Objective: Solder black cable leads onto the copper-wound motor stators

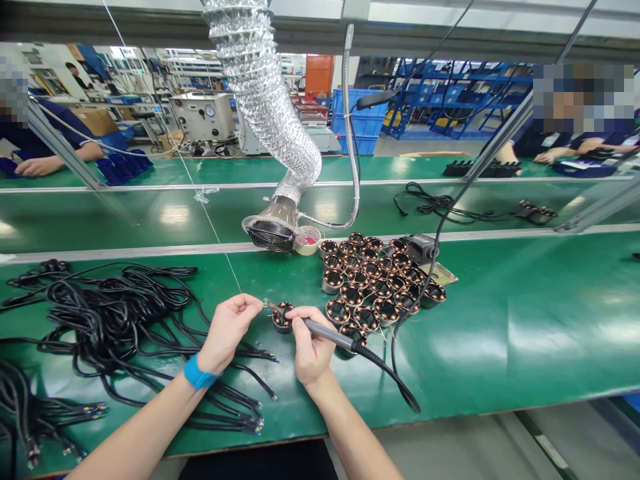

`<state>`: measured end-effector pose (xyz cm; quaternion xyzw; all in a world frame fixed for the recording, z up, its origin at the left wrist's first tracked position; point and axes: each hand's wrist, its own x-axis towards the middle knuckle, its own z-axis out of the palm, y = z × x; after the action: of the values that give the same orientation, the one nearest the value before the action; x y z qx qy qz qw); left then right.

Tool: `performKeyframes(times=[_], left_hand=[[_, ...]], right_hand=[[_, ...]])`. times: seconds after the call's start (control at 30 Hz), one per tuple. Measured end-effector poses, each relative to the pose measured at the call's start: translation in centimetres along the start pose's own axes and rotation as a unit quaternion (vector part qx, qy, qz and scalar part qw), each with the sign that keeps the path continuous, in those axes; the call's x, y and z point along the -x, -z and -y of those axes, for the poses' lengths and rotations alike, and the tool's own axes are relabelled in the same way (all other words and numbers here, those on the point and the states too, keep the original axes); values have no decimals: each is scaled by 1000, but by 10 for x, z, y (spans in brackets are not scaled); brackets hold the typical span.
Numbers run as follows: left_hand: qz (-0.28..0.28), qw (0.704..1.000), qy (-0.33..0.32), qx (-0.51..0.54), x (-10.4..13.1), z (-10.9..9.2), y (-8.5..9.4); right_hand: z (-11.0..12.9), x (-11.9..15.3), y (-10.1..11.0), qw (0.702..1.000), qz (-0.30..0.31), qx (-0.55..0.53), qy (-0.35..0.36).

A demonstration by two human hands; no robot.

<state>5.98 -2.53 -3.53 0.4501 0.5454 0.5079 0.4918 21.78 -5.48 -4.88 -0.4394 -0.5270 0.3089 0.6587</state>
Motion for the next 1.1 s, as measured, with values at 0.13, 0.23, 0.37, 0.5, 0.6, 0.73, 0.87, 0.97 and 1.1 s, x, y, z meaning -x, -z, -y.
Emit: performKeyframes(times=[0.13,0.23,0.37,0.5,0.6,0.73,0.87,0.97,1.1], left_hand=[[1,1000,-8,0,0,0,0],[0,1000,-5,2,0,0,0],[-1,1000,0,-2,0,1,0],[-2,1000,-3,-9,0,2,0],[-4,1000,-3,-10,-1,2,0],[-3,1000,0,-8,-1,2,0],[0,1000,5,-8,-1,1,0],[4,1000,6,-8,0,1,0],[4,1000,5,-7,0,1,0]], right_hand=[[1,0,0,1000,-3,-3,-3],[2,0,-1,1000,-3,-8,-3],[2,0,-1,999,-25,-26,-9],[1,1,-2,998,-48,-45,-5],[1,1,-3,997,-50,-54,1],[1,0,-3,997,-51,-53,6],[1,1,-2,997,-51,-50,9],[1,2,-2,998,-52,-47,7],[1,2,-3,998,-48,-41,5]])
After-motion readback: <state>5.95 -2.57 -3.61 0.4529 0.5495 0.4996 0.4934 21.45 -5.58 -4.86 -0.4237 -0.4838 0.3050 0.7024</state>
